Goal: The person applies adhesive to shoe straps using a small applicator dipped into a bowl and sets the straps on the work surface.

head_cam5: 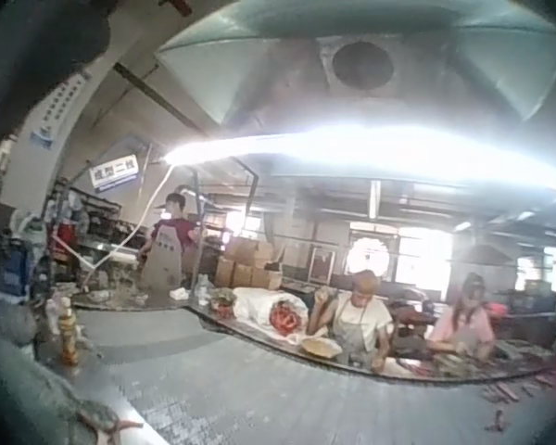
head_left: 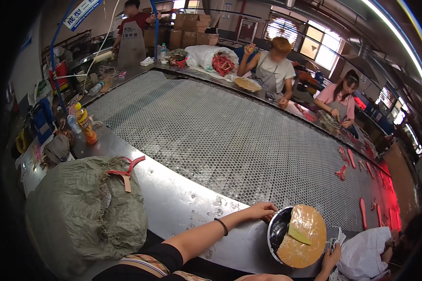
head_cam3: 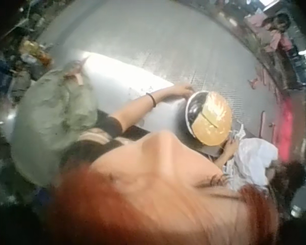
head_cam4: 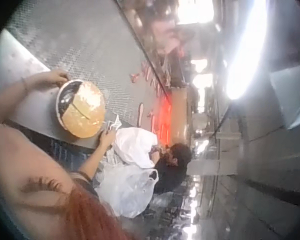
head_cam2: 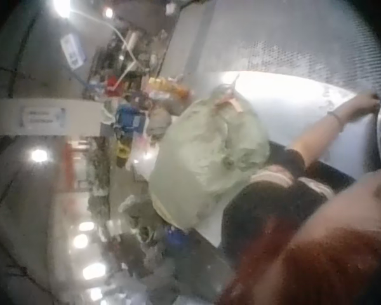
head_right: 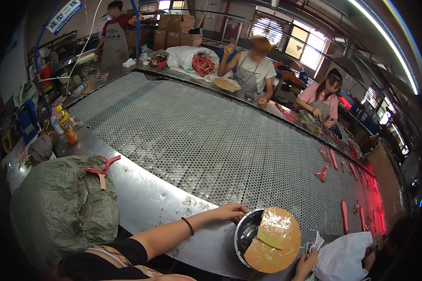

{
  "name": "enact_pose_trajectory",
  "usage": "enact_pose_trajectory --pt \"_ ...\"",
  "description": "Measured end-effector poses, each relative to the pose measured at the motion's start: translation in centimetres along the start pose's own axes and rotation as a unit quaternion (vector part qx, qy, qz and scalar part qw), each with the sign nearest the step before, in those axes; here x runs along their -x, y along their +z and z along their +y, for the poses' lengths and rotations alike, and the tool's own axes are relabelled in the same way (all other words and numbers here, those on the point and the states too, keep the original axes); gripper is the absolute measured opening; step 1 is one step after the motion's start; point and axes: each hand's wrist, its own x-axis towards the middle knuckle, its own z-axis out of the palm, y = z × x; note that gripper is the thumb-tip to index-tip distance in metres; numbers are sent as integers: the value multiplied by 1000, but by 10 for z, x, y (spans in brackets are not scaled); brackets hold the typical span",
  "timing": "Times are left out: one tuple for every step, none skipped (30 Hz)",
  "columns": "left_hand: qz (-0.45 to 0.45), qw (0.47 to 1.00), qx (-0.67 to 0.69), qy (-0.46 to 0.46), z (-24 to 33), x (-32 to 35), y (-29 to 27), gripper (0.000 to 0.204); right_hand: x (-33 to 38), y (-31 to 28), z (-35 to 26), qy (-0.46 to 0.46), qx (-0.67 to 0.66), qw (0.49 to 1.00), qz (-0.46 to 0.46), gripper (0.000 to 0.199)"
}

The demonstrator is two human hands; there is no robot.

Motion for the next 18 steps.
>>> enact_pose_trajectory --pt "8 1000 0 1 -1 0 1 26 0 0 2 -5 -5 1000 -3 49" --pt "6 1000 8 16 -4 -3 3 25 2 -2 8 3 -19 1000 -9 50" --pt "7 999 16 32 -6 -3 3 24 3 -1 14 10 -34 999 -15 50" --pt "-5 999 22 28 -7 -2 2 24 5 4 24 -3 -28 1000 -6 49" --pt "0 999 23 27 -8 2 2 24 3 -5 3 -5 -30 999 -10 49" --pt "12 999 20 23 -7 10 2 24 -2 -25 -35 -19 -24 999 -18 41" --pt "17 1000 15 21 -6 15 3 24 -5 -37 -55 -29 -14 999 -21 51" --pt "15 1000 14 21 -6 15 3 24 0 -32 -40 -28 -14 999 -19 51" --pt "16 1000 15 21 -7 12 3 24 8 -21 -17 -8 -33 999 -26 41" --pt "10 1000 15 18 -8 7 4 24 11 -11 3 18 -50 998 -29 47" --pt "-10 1000 11 9 -3 4 9 24 11 -5 16 11 -43 999 -19 47" --pt "16 1000 -19 10 9 7 15 24 17 -1 27 12 -30 999 -9 47" --pt "37 998 -49 9 16 10 19 24 18 -5 18 17 -39 999 -7 45" --pt "56 996 -68 10 17 11 20 25 12 -15 4 31 -41 999 -3 43" --pt "69 994 -89 11 19 10 19 27 8 -13 -2 33 -46 998 20 40" --pt "93 992 -84 -21 30 12 25 29 6 -7 -3 -20 7 996 88 38" --pt "96 993 -71 -19 27 12 22 32 -5 -15 -22 8 -2 999 54 35" --pt "108 990 -86 -22 9 5 6 34 -7 -10 -26 24 3 997 77 33"
